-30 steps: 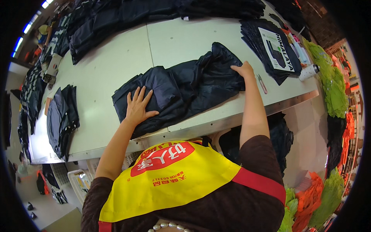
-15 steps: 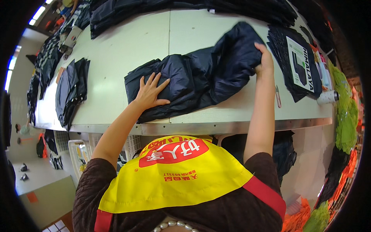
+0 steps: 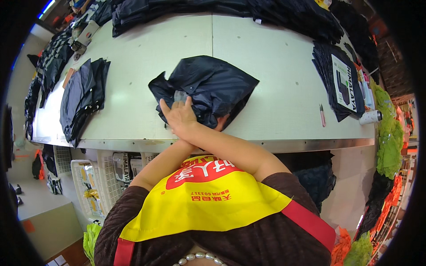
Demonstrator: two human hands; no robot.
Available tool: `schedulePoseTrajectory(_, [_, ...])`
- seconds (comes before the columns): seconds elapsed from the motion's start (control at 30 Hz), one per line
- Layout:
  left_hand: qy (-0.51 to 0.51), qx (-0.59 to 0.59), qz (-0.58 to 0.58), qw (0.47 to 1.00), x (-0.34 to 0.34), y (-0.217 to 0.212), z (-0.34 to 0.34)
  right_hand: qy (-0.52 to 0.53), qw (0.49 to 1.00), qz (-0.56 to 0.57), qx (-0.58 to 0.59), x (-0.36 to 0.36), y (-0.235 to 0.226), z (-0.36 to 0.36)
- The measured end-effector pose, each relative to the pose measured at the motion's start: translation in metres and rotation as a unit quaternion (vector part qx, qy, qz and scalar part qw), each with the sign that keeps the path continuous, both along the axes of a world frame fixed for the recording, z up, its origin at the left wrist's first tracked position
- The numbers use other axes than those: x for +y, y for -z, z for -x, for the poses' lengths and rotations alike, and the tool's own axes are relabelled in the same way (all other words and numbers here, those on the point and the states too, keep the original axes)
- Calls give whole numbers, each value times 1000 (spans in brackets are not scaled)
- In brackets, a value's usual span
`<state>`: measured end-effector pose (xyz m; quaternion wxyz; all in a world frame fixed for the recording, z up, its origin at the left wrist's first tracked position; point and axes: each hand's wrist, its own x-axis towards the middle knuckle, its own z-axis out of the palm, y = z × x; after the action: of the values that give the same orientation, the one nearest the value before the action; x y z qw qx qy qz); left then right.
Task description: The person folds a black jacket on a table, aligns the sleeves, and folds it into a compact shape. The person then places the folded jacket into a plastic packaging bag and sets it aside. The person repeats the folding process with another jacket.
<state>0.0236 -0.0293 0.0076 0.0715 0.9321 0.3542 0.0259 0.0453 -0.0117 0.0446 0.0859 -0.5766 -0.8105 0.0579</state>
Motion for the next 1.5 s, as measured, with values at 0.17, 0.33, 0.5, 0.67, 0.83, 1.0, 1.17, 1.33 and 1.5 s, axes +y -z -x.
schedulePoseTrajectory(0.17, [221, 23, 362, 906, -28, -51, 46, -152, 985, -67, -43, -9, 12, -18])
schedulePoseTrajectory(0.33, [-53, -276, 465, 840, 52, -133, 123, -283, 949, -141, 10, -44, 7, -77])
schedulePoseTrajectory(0.5, [-199, -333, 66, 919, 123, -9, 193, -161, 974, -160, -19, -57, 13, -121])
schedulePoseTrajectory(0.67, [-96, -339, 94, 931, 118, 24, 185, -168, 976, -138, -19, -49, 14, -129])
schedulePoseTrajectory(0.83, [-100, -298, 84, 946, 126, 20, 183, -186, 977, -103, 3, -42, 9, -132])
schedulePoseTrajectory(1.0, [-46, -233, -46, 970, 131, 28, 203, -173, 976, -129, 7, -48, 22, -157])
schedulePoseTrajectory(1.17, [-143, -221, 4, 965, 115, 25, 204, -156, 986, -66, -5, -42, 30, -146])
schedulePoseTrajectory(1.33, [-94, -126, -34, 987, 93, -11, 198, -153, 986, 71, 7, -41, -20, -134])
schedulePoseTrajectory(1.5, [88, -35, -15, 995, 81, -34, 180, 17, 951, 305, 39, 18, -125, -84])
